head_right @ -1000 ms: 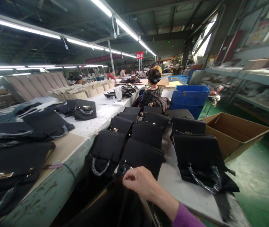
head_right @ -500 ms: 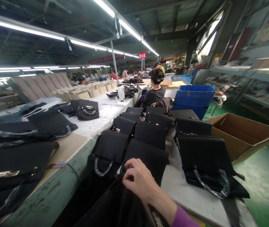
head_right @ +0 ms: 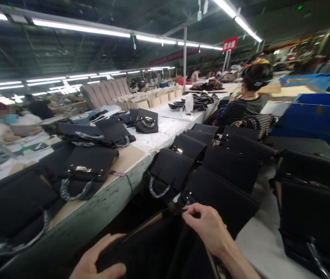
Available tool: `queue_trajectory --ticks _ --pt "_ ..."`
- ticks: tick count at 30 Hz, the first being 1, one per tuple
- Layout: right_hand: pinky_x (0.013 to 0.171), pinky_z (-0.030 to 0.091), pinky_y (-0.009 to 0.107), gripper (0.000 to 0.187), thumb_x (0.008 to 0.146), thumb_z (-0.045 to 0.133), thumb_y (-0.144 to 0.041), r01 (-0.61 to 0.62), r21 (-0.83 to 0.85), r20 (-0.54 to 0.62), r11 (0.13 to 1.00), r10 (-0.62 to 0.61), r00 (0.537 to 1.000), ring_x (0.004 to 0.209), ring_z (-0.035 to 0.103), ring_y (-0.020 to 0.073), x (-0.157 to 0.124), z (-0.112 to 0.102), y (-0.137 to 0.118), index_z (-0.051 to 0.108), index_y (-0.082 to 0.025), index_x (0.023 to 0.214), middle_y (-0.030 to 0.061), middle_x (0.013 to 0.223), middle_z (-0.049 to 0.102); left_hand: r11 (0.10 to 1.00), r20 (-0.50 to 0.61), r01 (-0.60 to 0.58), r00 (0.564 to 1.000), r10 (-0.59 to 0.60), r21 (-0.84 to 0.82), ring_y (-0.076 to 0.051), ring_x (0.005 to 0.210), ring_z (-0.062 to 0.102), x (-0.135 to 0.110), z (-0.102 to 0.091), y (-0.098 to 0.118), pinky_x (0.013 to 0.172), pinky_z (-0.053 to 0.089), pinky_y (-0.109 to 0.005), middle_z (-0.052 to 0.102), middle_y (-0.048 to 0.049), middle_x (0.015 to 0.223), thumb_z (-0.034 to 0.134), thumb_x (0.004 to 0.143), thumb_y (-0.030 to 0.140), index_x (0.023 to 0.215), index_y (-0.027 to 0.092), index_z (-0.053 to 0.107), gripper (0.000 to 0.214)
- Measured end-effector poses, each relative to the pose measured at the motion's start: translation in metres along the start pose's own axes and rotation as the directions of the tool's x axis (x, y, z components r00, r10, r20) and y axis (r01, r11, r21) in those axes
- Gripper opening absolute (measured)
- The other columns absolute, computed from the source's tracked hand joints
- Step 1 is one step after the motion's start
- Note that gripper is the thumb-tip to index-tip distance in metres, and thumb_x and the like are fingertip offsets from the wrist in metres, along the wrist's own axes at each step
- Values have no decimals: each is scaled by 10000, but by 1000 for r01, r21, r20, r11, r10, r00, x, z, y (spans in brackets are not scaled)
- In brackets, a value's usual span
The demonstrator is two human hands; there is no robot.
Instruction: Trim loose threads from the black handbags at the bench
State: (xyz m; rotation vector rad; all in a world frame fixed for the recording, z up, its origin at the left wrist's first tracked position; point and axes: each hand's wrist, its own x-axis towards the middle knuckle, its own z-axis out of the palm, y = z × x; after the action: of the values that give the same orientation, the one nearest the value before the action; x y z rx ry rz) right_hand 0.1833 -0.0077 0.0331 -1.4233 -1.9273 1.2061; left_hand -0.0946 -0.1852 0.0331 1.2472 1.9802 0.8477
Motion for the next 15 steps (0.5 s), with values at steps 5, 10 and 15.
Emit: queue_trajectory --ticks 5,10,15 --pt "800 497 339 280 797 592 -456 -12 -92 -17 996 10 1000 951 683 290 4 9 -2 679 -237 647 35 1058 752 999 -102 -48 993 50 23 -342 1191 574 -26 -2 3 967 502 -373 665 -76 1234 793 653 402 1197 280 690 567" --pt "737 546 302 286 777 601 -475 17 -85 -48 996 -21 999 919 706 293 7 13 -1 701 -245 639 24 1023 767 970 -192 -184 969 153 -157 -176 843 664 -30 2 18 757 514 -207 687 -17 896 614 879 408 995 246 729 230" --pt "723 567 306 273 749 628 -490 28 -61 -65 998 -32 997 887 718 296 8 11 3 726 -255 652 26 994 775 965 -233 -189 962 145 -183 -154 772 627 -28 8 20 712 471 -199 665 -10 837 651 861 382 932 225 743 196"
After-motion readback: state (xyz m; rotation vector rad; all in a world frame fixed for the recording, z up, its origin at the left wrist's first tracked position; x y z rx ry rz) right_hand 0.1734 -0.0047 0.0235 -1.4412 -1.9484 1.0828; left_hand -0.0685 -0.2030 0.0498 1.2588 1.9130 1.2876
